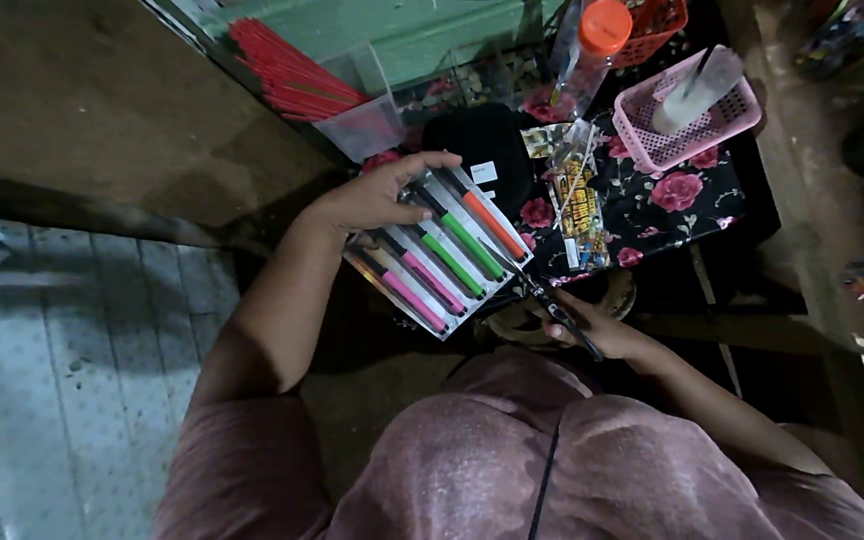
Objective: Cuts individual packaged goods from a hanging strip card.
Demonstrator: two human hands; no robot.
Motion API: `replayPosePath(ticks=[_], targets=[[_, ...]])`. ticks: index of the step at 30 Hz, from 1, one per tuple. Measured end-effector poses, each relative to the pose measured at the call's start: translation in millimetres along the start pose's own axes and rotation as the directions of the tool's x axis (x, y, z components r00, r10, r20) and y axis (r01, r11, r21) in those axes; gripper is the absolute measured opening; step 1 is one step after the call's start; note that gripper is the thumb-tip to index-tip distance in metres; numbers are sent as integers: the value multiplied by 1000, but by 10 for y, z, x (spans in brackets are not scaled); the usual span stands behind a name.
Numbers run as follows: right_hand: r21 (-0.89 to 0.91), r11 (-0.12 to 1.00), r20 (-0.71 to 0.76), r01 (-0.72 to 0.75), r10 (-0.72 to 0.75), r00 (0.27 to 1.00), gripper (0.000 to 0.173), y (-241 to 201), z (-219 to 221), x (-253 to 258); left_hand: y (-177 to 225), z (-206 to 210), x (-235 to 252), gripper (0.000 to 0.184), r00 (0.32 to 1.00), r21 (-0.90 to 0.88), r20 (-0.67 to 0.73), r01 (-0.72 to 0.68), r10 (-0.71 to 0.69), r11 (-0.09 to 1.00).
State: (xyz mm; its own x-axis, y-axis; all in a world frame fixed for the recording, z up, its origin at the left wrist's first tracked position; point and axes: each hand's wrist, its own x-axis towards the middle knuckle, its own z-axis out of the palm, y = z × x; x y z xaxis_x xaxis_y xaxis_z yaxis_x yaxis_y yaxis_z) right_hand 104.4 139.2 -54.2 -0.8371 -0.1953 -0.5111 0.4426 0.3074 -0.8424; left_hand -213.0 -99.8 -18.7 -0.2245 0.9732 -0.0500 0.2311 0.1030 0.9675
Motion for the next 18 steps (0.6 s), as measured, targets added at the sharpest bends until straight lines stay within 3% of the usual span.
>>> replayPosePath(ticks=[11,15,18], targets=[[-17,1000,-12,-14,14,1000,97,-19,19,3,35,41,10,71,1000,8,6,-22,21,1000],[-8,999,-80,-53,52,995,64,-98,54,-13,11,34,9,70,1000,13,13,-26,25,1000],[-23,996,-105,-87,84,991,57,-128,53,-25,-6,33,12,71,1000,4,10,-28,28,1000]])
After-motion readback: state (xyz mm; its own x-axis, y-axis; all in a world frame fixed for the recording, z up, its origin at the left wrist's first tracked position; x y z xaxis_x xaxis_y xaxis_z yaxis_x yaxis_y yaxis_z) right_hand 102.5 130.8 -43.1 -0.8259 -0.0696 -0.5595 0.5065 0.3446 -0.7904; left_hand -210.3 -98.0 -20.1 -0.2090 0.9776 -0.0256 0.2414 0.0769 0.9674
